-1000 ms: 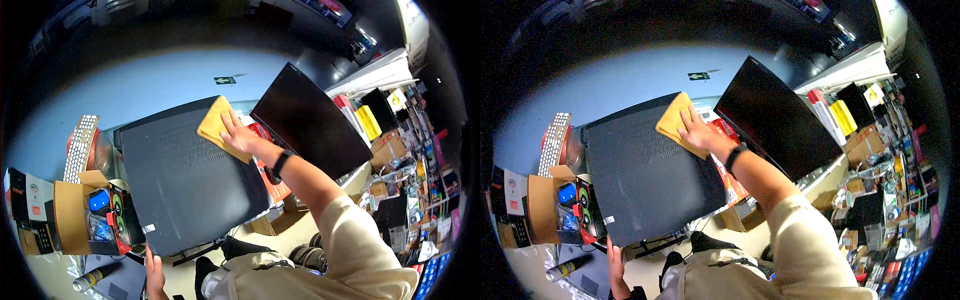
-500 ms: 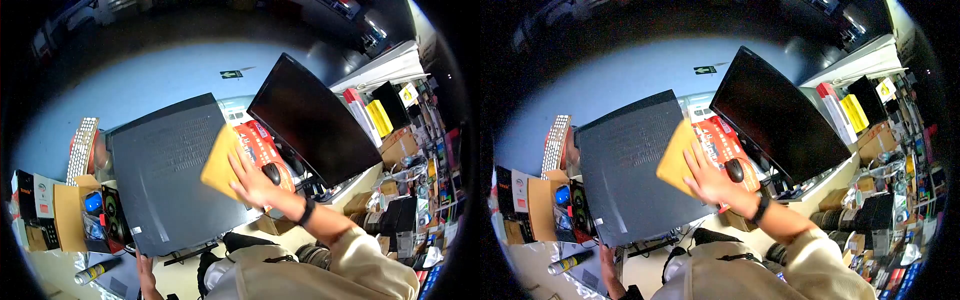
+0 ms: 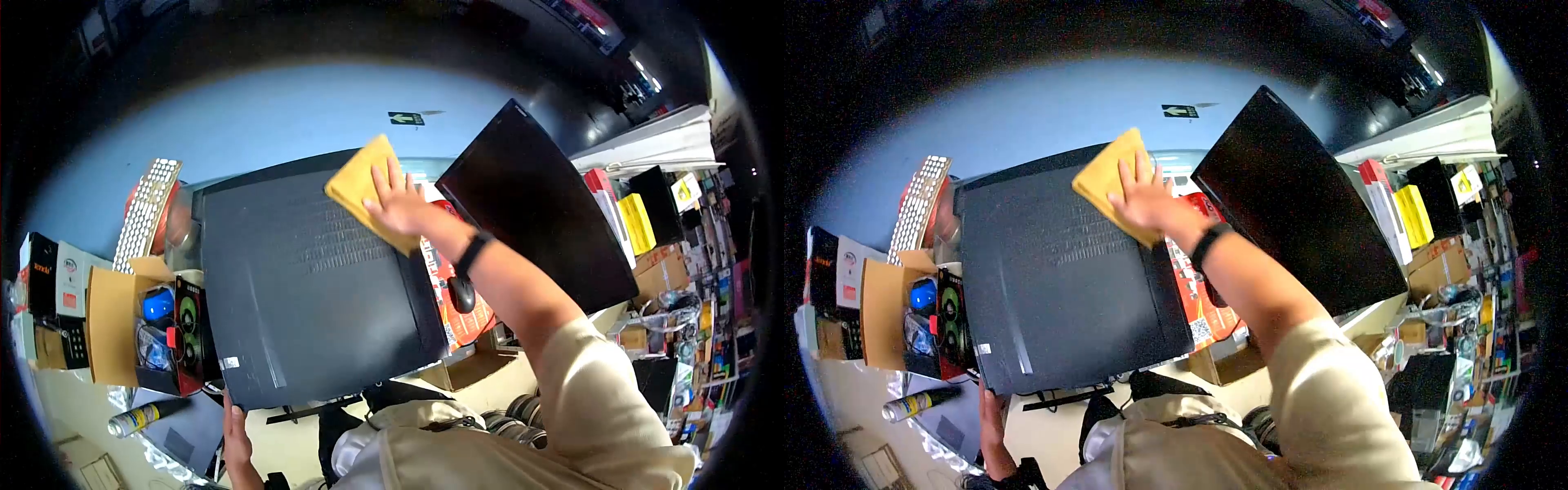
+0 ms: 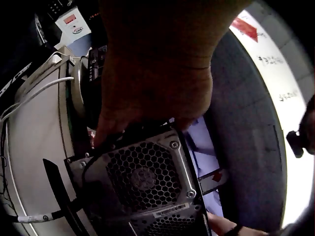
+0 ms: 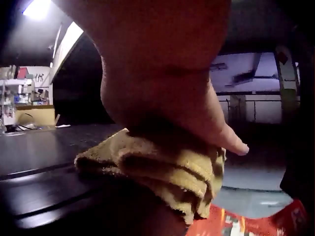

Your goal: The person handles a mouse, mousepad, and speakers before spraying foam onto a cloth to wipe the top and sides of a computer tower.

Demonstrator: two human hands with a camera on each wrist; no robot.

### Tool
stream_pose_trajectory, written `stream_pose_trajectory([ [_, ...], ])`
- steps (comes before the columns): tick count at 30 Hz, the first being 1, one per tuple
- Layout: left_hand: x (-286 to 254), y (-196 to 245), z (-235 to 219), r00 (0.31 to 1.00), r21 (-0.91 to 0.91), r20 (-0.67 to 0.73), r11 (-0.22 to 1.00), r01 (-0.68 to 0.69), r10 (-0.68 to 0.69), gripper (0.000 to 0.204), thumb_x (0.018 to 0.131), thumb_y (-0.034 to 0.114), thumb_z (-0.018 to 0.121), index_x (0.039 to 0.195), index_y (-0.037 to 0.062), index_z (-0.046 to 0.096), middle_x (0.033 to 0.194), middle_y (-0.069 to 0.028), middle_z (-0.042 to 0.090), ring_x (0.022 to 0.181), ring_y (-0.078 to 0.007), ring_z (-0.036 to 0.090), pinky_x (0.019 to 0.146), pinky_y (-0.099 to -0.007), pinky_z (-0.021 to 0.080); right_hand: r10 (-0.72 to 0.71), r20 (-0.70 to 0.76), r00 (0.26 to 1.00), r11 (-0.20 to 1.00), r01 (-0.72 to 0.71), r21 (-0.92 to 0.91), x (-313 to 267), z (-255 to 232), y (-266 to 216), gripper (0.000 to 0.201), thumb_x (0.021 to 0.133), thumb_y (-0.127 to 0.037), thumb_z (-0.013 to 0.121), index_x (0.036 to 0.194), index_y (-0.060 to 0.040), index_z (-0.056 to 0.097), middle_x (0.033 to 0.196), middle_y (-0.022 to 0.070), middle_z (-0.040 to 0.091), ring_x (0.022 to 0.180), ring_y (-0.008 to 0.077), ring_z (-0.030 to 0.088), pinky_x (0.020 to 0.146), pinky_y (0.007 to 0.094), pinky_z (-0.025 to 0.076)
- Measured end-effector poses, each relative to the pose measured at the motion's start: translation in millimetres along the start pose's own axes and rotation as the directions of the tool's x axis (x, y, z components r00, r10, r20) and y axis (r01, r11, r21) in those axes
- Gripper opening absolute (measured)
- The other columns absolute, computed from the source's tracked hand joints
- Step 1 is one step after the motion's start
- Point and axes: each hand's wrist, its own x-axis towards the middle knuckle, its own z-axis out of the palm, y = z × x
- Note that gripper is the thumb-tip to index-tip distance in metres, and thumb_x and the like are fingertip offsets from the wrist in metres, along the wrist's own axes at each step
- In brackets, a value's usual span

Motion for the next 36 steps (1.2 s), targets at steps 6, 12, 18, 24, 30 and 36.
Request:
stream_pose_trajectory([
  [6, -3.9, 15.5, 6.4, 0.998, 0.081, -0.01, 0.995, 0.055, -0.055, 0.073, 0.094, 0.054, 0.042, 0.148, 0.0079, 0.023, 0.142, -0.0095, 0.036, 0.128, -0.024, 0.038, 0.104, -0.0394, 0.032, -0.006, -0.117, 0.993, 0.989, -0.012, -0.149, 27.5, 1.6, -29.1, 0.072, 0.093, -0.056, 0.026, 0.151, -0.0168, 0.009, 0.157, 0.0143, 0.001, 0.141, 0.0447, -0.001, 0.11, 0.0627, 0.003],
  [12, 6.2, -1.5, -5.6, 0.999, 0.183, 0.024, 0.983, -0.035, 0.031, 0.065, 0.099, 0.044, 0.036, 0.147, 0.0033, 0.022, 0.145, -0.0116, 0.033, 0.132, -0.0233, 0.033, 0.108, -0.0372, 0.027, -0.37, -0.084, 0.925, 0.894, 0.33, -0.303, -69.6, 44.5, -73.6, 0.07, 0.094, -0.053, 0.032, 0.151, -0.0174, 0.011, 0.156, 0.0165, 0.003, 0.141, 0.0449, -0.001, 0.109, 0.064, 0.002],
  [18, 14.0, 33.0, -1.6, 0.958, 0.464, 0.238, 0.848, -0.257, 0.16, 0.059, 0.1, 0.034, 0.035, 0.147, 0.0014, 0.019, 0.147, -0.0199, 0.03, 0.135, -0.0339, 0.033, 0.109, -0.0387, 0.028, -0.43, 0.127, 0.894, 0.855, 0.449, -0.262, -182.5, 75.6, -136.7, 0.074, 0.092, -0.051, 0.041, 0.151, -0.0176, 0.01, 0.156, 0.0183, -0.003, 0.14, 0.0489, -0.005, 0.108, 0.0653, 0.002],
  [24, 16.2, 56.8, -6.9, 0.942, 0.468, 0.334, 0.863, -0.192, 0.029, 0.07, 0.095, 0.03, 0.046, 0.146, -0.0037, 0.011, 0.147, -0.0294, 0.021, 0.137, -0.0413, 0.024, 0.112, -0.0407, 0.021, -0.328, 0.037, 0.944, 0.902, 0.324, -0.285, -99.8, 77.2, -213.2, 0.074, 0.092, -0.055, 0.037, 0.151, -0.0183, 0.009, 0.155, 0.0196, -0.005, 0.139, 0.0509, -0.006, 0.106, 0.068, 0.004],
  [30, 18.8, 51.6, -9.9, 0.931, 0.476, 0.351, 0.837, -0.27, 0.101, 0.067, 0.095, 0.03, 0.047, 0.142, -0.0086, 0.017, 0.144, -0.0326, 0.023, 0.131, -0.0466, 0.031, 0.106, -0.0446, 0.033, -0.084, -0.061, 0.995, 0.96, 0.064, -0.271, 39.2, 55.0, -298.6, 0.074, 0.09, -0.056, 0.039, 0.149, -0.0203, 0.014, 0.155, 0.0198, -0.001, 0.138, 0.0521, -0.001, 0.105, 0.071, 0.008],
  [36, 20.0, 53.5, -9.2, 0.929, 0.455, 0.364, 0.859, -0.236, 0.063, 0.066, 0.097, 0.031, 0.043, 0.142, -0.0094, 0.016, 0.146, -0.0318, 0.022, 0.136, -0.0415, 0.025, 0.11, -0.0409, 0.028, -0.005, 0.01, 1.0, 0.976, 0.007, -0.218, 79.5, 31.3, -331.9, 0.073, 0.09, -0.049, 0.044, 0.148, -0.015, 0.018, 0.156, 0.0135, 0.005, 0.139, 0.0505, 0.003, 0.105, 0.0701, 0.013],
])
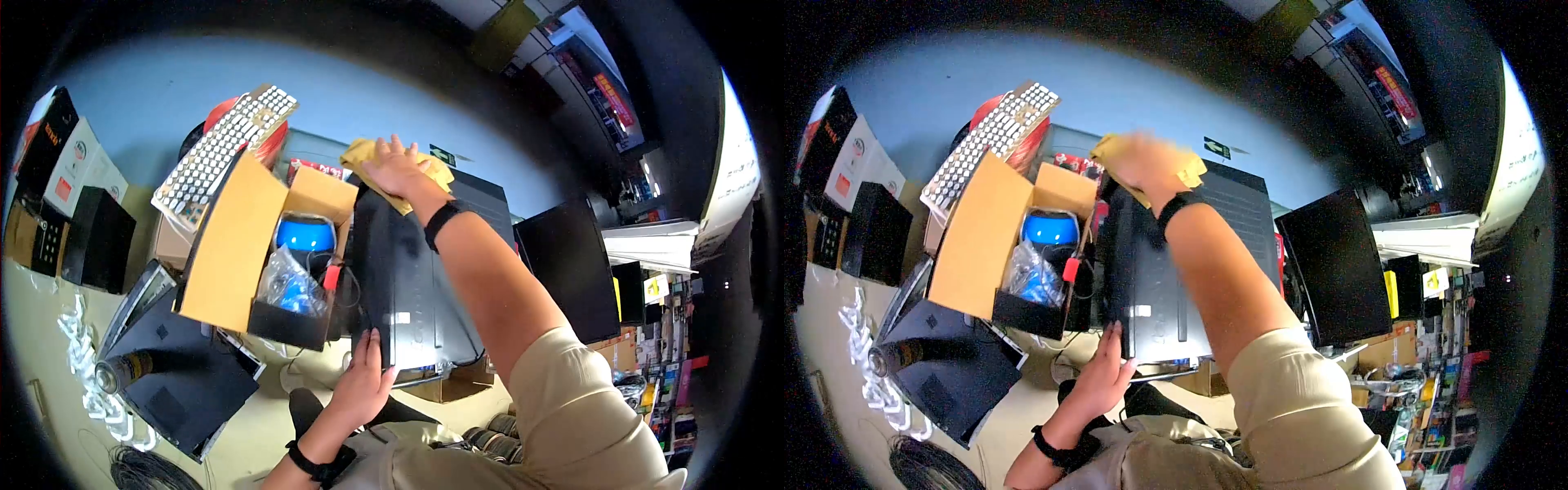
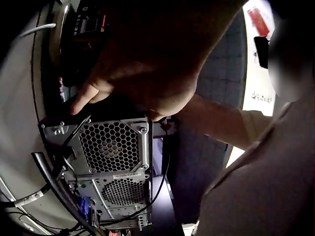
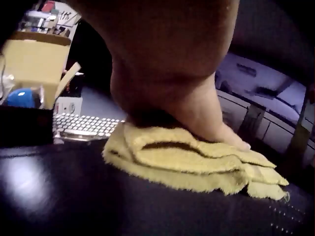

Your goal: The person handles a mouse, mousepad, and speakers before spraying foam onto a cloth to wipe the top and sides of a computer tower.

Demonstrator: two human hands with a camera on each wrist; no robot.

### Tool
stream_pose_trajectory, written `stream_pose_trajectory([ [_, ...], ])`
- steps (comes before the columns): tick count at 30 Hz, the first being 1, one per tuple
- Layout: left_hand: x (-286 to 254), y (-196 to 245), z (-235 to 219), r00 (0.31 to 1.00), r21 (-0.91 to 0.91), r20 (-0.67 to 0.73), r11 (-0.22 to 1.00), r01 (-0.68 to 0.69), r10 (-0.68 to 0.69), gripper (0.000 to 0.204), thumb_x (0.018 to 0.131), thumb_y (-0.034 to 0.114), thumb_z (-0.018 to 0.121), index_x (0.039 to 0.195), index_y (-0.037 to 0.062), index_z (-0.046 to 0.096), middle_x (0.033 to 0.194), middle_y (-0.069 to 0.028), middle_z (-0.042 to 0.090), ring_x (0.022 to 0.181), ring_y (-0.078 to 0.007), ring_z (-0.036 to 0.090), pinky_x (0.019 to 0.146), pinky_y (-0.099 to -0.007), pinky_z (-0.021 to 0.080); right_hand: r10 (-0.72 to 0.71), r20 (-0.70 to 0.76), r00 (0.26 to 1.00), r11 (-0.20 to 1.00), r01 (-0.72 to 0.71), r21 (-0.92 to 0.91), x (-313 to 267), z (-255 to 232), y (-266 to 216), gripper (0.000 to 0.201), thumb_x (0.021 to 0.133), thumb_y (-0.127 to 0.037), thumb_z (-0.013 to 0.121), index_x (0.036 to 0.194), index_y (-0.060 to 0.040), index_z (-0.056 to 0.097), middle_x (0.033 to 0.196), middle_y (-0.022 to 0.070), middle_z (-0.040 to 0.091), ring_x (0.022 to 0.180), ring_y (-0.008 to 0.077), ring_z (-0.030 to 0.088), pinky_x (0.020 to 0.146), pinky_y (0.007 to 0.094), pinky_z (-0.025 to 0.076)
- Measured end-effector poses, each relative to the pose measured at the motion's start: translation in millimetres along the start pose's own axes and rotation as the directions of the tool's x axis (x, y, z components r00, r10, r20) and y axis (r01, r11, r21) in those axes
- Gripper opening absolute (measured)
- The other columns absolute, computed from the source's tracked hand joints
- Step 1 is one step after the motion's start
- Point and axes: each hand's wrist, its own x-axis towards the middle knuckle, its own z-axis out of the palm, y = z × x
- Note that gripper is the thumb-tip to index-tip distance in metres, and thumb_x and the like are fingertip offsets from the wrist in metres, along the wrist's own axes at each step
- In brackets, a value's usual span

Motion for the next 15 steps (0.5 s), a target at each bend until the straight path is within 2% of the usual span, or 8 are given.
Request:
stream_pose_trajectory([
  [3, 0.5, 1.7, -0.5, 1.0, 0.039, -0.015, 0.999, 0.0, 0.0, 0.067, 0.096, 0.032, 0.044, 0.143, -0.0077, 0.016, 0.145, -0.0319, 0.023, 0.133, -0.0438, 0.03, 0.107, -0.0424, 0.032, -0.039, -0.137, 0.99, 0.993, 0.023, -0.116, -17.2, 29.3, 4.9, 0.074, 0.088, -0.042, 0.051, 0.147, -0.0098, 0.019, 0.155, 0.0154, 0.006, 0.139, 0.0504, 0.005, 0.105, 0.0695, 0.015],
  [5, 0.9, -0.3, -1.8, 1.0, 0.039, -0.009, 0.999, -0.017, 0.017, 0.068, 0.096, 0.032, 0.046, 0.143, -0.0073, 0.016, 0.144, -0.0325, 0.024, 0.13, -0.0453, 0.033, 0.106, -0.0433, 0.034, -0.093, -0.215, 0.972, 0.979, 0.049, -0.198, -54.9, 47.9, 6.7, 0.076, 0.085, -0.032, 0.058, 0.145, -0.0051, 0.021, 0.154, 0.0195, 0.007, 0.138, 0.0508, 0.007, 0.105, 0.069, 0.017],
  [6, 0.7, -1.9, -2.9, 1.0, 0.027, -0.005, 0.999, -0.03, 0.03, 0.068, 0.095, 0.032, 0.047, 0.143, -0.0071, 0.017, 0.143, -0.0329, 0.025, 0.129, -0.046, 0.034, 0.105, -0.0439, 0.035, -0.15, -0.228, 0.962, 0.972, 0.101, -0.212, -80.3, 57.3, 7.5, 0.072, 0.083, -0.029, 0.058, 0.143, -0.0036, 0.028, 0.153, 0.0212, 0.005, 0.137, 0.0519, 0.009, 0.105, 0.0681, 0.018],
  [7, 1.0, -3.1, -3.6, 0.999, 0.015, -0.002, 0.999, -0.044, 0.044, 0.069, 0.095, 0.032, 0.048, 0.143, -0.007, 0.017, 0.143, -0.0333, 0.025, 0.128, -0.0467, 0.035, 0.104, -0.0444, 0.035, -0.202, -0.156, 0.967, 0.949, 0.154, -0.276, -111.9, 60.0, 4.6, 0.066, 0.079, -0.022, 0.055, 0.139, -0.0002, 0.037, 0.153, 0.0218, 0.007, 0.137, 0.0528, 0.008, 0.105, 0.069, 0.014],
  [8, 1.3, -4.7, -3.9, 0.998, 0.019, -0.007, 0.997, -0.068, 0.068, 0.069, 0.095, 0.032, 0.049, 0.142, -0.0071, 0.018, 0.142, -0.0338, 0.026, 0.127, -0.0474, 0.036, 0.103, -0.0449, 0.036, -0.248, -0.178, 0.952, 0.944, 0.196, -0.266, -139.9, 68.5, 0.9, 0.061, 0.079, -0.022, 0.056, 0.133, 0.0029, 0.045, 0.153, 0.022, 0.007, 0.137, 0.0528, 0.009, 0.105, 0.0694, 0.015],
  [9, 0.9, -7.3, -4.5, 0.996, 0.027, -0.011, 0.995, -0.093, 0.094, 0.069, 0.094, 0.033, 0.05, 0.142, -0.0072, 0.019, 0.141, -0.0342, 0.026, 0.126, -0.048, 0.037, 0.103, -0.0453, 0.037, -0.258, -0.172, 0.951, 0.935, 0.201, -0.292, -162.1, 81.1, 0.3, 0.061, 0.081, -0.025, 0.058, 0.135, 0.0004, 0.042, 0.153, 0.0223, 0.003, 0.137, 0.0531, 0.009, 0.105, 0.0683, 0.017],
  [11, 2.1, -10.6, -7.2, 0.989, 0.053, -0.035, 0.989, -0.139, 0.141, 0.07, 0.093, 0.033, 0.053, 0.139, -0.0083, 0.022, 0.139, -0.0353, 0.029, 0.123, -0.0486, 0.04, 0.1, -0.0462, 0.039, -0.276, -0.194, 0.942, 0.952, 0.239, -0.191, -205.0, 89.7, -4.3, 0.059, 0.082, -0.023, 0.055, 0.133, 0.003, 0.043, 0.152, 0.0239, 0.004, 0.136, 0.0552, 0.005, 0.103, 0.0699, 0.016],
  [15, 3.4, -23.2, 0.2, 0.976, 0.155, -0.092, 0.971, -0.184, 0.199, 0.07, 0.088, 0.033, 0.06, 0.136, -0.008, 0.03, 0.136, -0.0309, 0.038, 0.113, -0.044, 0.051, 0.091, -0.0432, 0.048, -0.275, -0.175, 0.945, 0.948, 0.237, -0.211, -213.5, 89.0, -7.3, 0.058, 0.082, -0.022, 0.056, 0.132, 0.0038, 0.043, 0.151, 0.0248, 0.006, 0.135, 0.0558, 0.007, 0.102, 0.0708, 0.019],
])
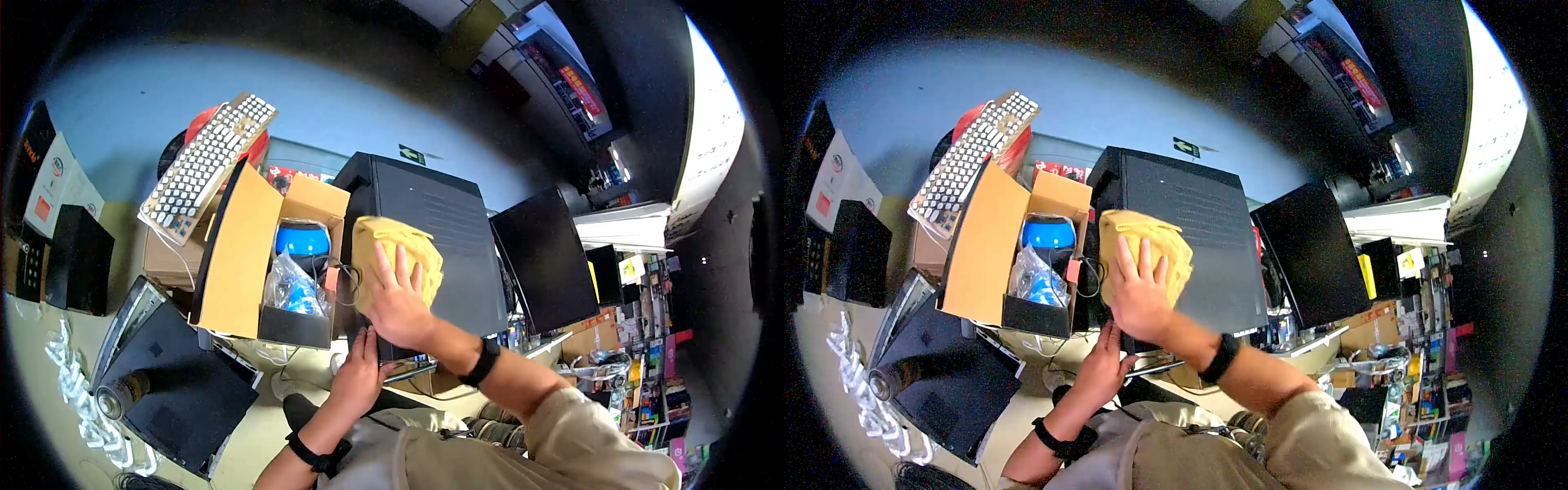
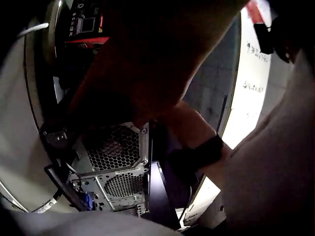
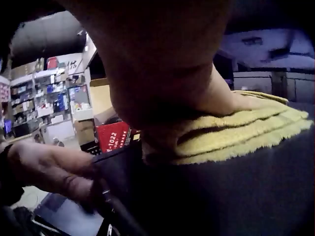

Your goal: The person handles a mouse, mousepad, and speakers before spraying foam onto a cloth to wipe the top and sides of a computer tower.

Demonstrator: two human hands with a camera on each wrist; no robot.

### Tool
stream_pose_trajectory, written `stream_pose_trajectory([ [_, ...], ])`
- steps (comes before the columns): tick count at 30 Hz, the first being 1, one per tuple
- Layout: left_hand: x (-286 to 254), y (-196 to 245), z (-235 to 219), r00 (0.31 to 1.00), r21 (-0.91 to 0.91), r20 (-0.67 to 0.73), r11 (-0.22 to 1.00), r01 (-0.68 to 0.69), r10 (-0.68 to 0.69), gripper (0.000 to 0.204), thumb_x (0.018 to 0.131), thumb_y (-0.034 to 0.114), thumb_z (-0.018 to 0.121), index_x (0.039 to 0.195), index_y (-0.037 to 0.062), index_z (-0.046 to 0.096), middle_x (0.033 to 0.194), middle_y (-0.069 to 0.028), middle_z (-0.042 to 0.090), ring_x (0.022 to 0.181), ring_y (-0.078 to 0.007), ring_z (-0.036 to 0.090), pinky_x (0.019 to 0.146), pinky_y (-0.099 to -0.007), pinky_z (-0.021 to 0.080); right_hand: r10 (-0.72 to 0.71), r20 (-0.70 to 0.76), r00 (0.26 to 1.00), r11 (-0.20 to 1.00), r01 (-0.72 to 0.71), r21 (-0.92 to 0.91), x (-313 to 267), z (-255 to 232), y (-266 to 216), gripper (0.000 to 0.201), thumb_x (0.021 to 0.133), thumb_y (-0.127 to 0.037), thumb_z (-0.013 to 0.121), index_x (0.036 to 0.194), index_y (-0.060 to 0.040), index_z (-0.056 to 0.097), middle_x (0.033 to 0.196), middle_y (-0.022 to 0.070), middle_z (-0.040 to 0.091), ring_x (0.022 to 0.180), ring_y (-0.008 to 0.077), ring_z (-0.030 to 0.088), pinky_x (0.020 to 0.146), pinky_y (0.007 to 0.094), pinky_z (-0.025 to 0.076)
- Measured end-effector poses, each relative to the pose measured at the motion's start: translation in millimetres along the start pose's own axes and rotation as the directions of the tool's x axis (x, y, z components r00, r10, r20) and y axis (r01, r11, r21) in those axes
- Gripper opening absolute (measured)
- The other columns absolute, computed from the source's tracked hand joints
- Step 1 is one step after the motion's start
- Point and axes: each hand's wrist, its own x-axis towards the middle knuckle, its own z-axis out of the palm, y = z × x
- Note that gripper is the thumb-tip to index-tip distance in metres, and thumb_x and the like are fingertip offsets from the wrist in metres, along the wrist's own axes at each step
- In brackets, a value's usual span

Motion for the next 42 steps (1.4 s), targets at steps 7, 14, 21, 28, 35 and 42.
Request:
stream_pose_trajectory([
  [7, -10.3, -13.9, 8.4, 0.997, 0.133, 0.058, 0.99, 0.049, -0.057, 0.074, 0.089, 0.036, 0.058, 0.138, -0.0096, 0.027, 0.134, -0.0295, 0.042, 0.115, -0.0405, 0.05, 0.094, -0.0412, 0.046, 0.09, 0.047, 0.995, 0.99, -0.085, -0.115, 143.1, -9.2, 46.3, 0.069, 0.084, -0.02, 0.05, 0.146, -0.005, 0.024, 0.155, 0.0179, 0.002, 0.139, 0.0505, 0.005, 0.106, 0.068, 0.015],
  [14, -20.9, -29.7, 19.6, 0.993, 0.249, 0.057, 0.964, 0.088, -0.105, 0.074, 0.09, 0.036, 0.057, 0.141, -0.0071, 0.024, 0.13, -0.028, 0.047, 0.113, -0.0413, 0.051, 0.095, -0.0438, 0.044, 0.023, 0.152, 0.988, 0.999, -0.027, 0.023, 101.9, -15.5, 47.1, 0.07, 0.081, -0.025, 0.054, 0.143, -0.0011, 0.031, 0.156, 0.017, 0.001, 0.14, 0.0474, -0.001, 0.109, 0.0652, 0.008],
  [21, -16.5, -31.1, 1.6, 0.979, 0.27, 0.007, 0.943, 0.194, -0.203, 0.064, 0.085, 0.022, 0.064, 0.134, -0.0066, 0.035, 0.119, -0.0273, 0.053, 0.105, -0.0416, 0.055, 0.087, -0.0449, 0.047, -0.211, 0.026, 0.977, 0.96, 0.202, 0.194, -22.3, -3.2, 31.4, 0.073, 0.089, -0.033, 0.053, 0.146, -0.0016, 0.021, 0.155, 0.0186, 0.006, 0.141, 0.0445, 0.001, 0.109, 0.0643, 0.007],
  [28, -14.4, -42.2, -2.4, 0.948, 0.357, 0.0, 0.885, 0.298, -0.319, 0.05, 0.089, 0.023, 0.057, 0.128, -0.0047, 0.044, 0.111, -0.0266, 0.058, 0.1, -0.0409, 0.057, 0.083, -0.0468, 0.048, -0.227, 0.019, 0.974, 0.95, 0.217, 0.223, -102.2, 7.9, 73.2, 0.065, 0.093, -0.033, 0.047, 0.148, -0.0106, 0.022, 0.156, 0.0111, 0.014, 0.143, 0.0357, 0.012, 0.111, 0.0592, 0.01],
  [35, -17.3, -38.8, -3.3, 0.956, 0.417, -0.071, 0.862, 0.289, -0.286, 0.048, 0.09, 0.024, 0.056, 0.127, -0.0045, 0.045, 0.11, -0.0286, 0.058, 0.096, -0.0439, 0.058, 0.08, -0.0481, 0.048, 0.205, -0.047, 0.978, 0.966, -0.194, 0.173, -135.7, 42.7, 172.0, 0.062, 0.094, -0.029, 0.042, 0.149, -0.0102, 0.02, 0.156, 0.0112, 0.012, 0.143, 0.0374, 0.011, 0.111, 0.0586, 0.011],
  [42, -23.8, -33.0, 15.5, 0.94, 0.331, -0.049, 0.882, 0.334, -0.338, 0.05, 0.09, 0.023, 0.056, 0.131, -0.0002, 0.04, 0.108, -0.0268, 0.06, 0.095, -0.0442, 0.059, 0.08, -0.0474, 0.048, 0.388, -0.106, 0.915, 0.901, -0.352, 0.255, -95.7, 57.3, 205.2, 0.063, 0.094, -0.048, 0.037, 0.147, -0.016, 0.026, 0.156, 0.0092, 0.014, 0.142, 0.0413, 0.008, 0.105, 0.0691, 0.007],
])
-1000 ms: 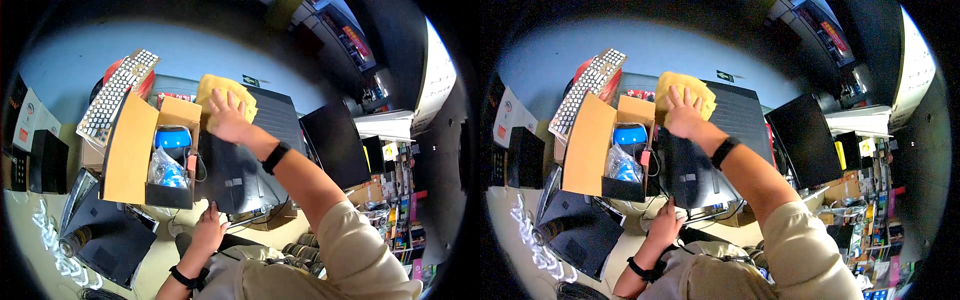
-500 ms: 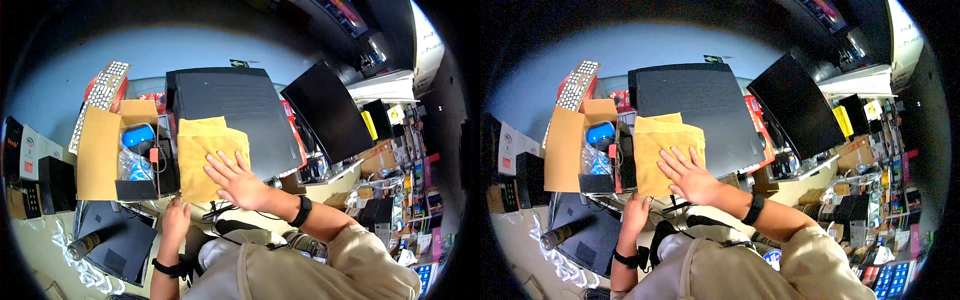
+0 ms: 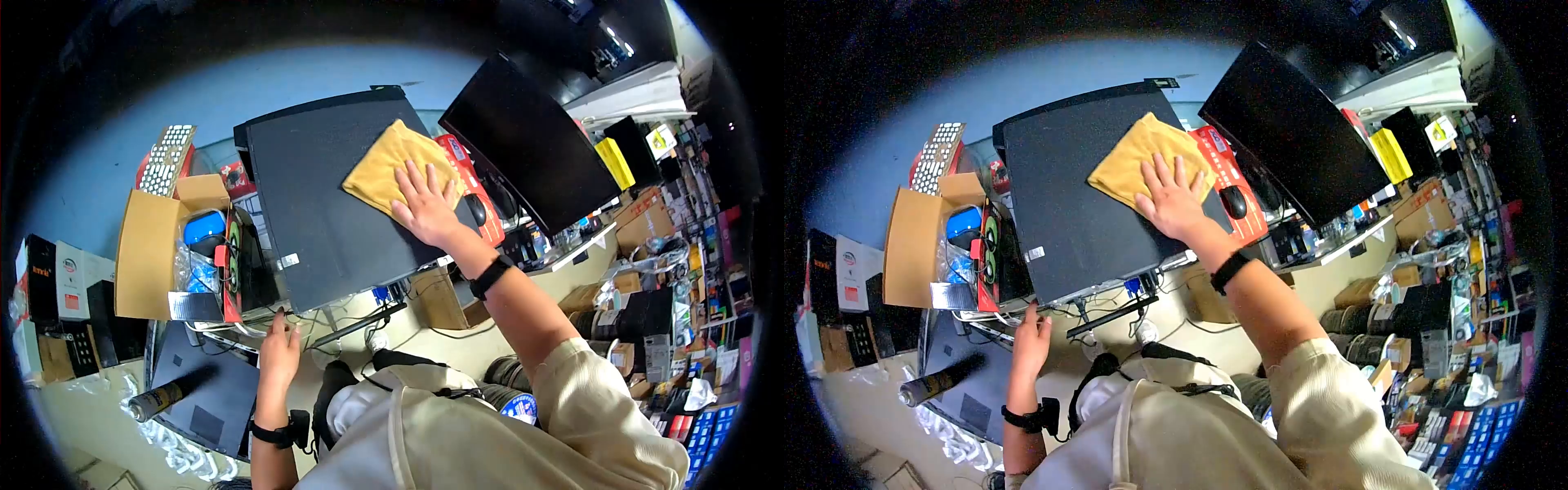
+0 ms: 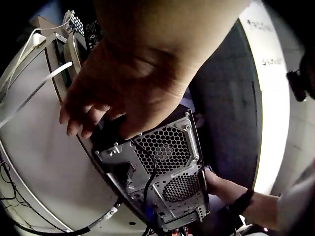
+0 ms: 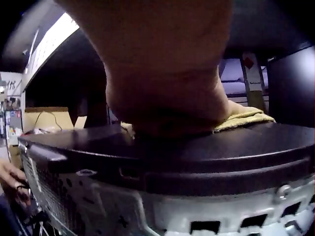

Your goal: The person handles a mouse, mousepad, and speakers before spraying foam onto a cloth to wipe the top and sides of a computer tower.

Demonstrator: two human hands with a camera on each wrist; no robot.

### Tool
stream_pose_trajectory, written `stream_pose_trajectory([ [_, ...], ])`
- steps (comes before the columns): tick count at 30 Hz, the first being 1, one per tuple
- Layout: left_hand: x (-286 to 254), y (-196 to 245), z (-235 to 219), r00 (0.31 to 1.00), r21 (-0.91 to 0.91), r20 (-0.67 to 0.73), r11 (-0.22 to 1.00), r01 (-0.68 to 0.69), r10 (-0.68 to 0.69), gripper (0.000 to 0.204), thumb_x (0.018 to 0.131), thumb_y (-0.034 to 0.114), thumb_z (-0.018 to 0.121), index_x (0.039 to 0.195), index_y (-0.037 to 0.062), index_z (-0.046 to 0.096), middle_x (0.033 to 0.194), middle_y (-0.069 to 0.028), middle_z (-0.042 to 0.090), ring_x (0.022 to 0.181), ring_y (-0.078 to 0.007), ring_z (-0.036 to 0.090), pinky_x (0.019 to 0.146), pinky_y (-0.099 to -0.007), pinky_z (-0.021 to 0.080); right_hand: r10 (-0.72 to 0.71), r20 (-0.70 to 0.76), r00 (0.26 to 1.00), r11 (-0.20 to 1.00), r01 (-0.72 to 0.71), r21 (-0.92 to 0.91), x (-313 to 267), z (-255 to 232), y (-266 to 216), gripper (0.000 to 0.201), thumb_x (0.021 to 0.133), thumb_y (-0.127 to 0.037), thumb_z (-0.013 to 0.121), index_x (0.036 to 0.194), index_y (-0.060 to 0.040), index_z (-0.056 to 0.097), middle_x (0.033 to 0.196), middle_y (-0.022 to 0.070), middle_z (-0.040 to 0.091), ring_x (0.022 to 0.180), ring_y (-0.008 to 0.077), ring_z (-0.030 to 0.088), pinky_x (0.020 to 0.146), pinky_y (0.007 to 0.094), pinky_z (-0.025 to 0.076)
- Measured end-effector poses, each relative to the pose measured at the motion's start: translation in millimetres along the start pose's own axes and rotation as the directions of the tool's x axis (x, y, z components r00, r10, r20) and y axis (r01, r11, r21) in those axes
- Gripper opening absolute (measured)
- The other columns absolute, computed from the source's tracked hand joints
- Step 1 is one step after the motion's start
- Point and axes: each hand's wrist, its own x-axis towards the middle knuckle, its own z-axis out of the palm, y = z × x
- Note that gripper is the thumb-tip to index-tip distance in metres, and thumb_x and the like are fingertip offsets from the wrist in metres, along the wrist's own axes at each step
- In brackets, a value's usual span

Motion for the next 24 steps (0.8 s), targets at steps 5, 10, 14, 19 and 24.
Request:
stream_pose_trajectory([
  [5, -10.8, 13.3, 16.7, 1.0, -0.088, 0.009, 0.996, 0.002, -0.001, 0.057, 0.089, 0.022, 0.058, 0.135, -0.0009, 0.033, 0.105, -0.0226, 0.064, 0.095, -0.0411, 0.061, 0.081, -0.0446, 0.048, 0.001, 0.024, 1.0, 1.0, -0.001, 0.001, -1.1, -4.8, -4.2, 0.066, 0.094, -0.052, 0.035, 0.148, -0.0161, 0.023, 0.156, 0.0096, 0.012, 0.142, 0.0407, 0.005, 0.106, 0.0683, 0.005],
  [10, -17.0, 27.8, 27.5, 0.999, -0.078, 0.022, 0.996, 0.043, -0.041, 0.069, 0.087, 0.023, 0.06, 0.14, -0.0025, 0.024, 0.108, -0.0219, 0.063, 0.097, -0.04, 0.061, 0.083, -0.043, 0.048, -0.005, 0.029, 1.0, 1.0, 0.005, 0.011, -3.4, -6.5, -4.4, 0.068, 0.094, -0.054, 0.036, 0.148, -0.0143, 0.022, 0.156, 0.0117, 0.011, 0.142, 0.0418, 0.005, 0.106, 0.068, 0.006],
  [14, -14.6, 28.4, 28.4, 0.999, -0.077, 0.02, 0.996, 0.042, -0.04, 0.071, 0.087, 0.021, 0.06, 0.142, -0.0028, 0.022, 0.109, -0.0228, 0.063, 0.098, -0.0404, 0.06, 0.085, -0.0427, 0.047, -0.021, 0.028, 0.999, 1.0, 0.021, 0.0, -5.7, -10.7, -4.7, 0.074, 0.092, -0.058, 0.038, 0.148, -0.0129, 0.023, 0.155, 0.0129, 0.012, 0.142, 0.0417, 0.006, 0.106, 0.0681, 0.006],
  [19, -17.6, 29.2, 28.1, 0.999, -0.08, -0.002, 0.996, 0.034, -0.034, 0.069, 0.087, 0.019, 0.059, 0.141, -0.0029, 0.023, 0.109, -0.0236, 0.063, 0.099, -0.0406, 0.06, 0.086, -0.0425, 0.047, -0.026, 0.018, 0.999, 0.999, 0.027, -0.019, -5.5, -9.9, -4.2, 0.079, 0.089, -0.062, 0.039, 0.148, -0.0116, 0.023, 0.155, 0.0133, 0.012, 0.142, 0.0413, 0.006, 0.105, 0.0684, 0.007],
  [24, -21.1, 36.2, 24.0, 0.999, -0.086, -0.009, 0.995, 0.046, -0.047, 0.067, 0.087, 0.02, 0.059, 0.14, -0.0033, 0.026, 0.105, -0.0228, 0.064, 0.096, -0.0401, 0.061, 0.084, -0.0425, 0.047, -0.024, 0.015, 1.0, 1.0, 0.024, -0.019, -5.4, -9.2, -4.5, 0.079, 0.089, -0.062, 0.039, 0.148, -0.0113, 0.022, 0.155, 0.0134, 0.012, 0.142, 0.0413, 0.005, 0.105, 0.0689, 0.007],
])
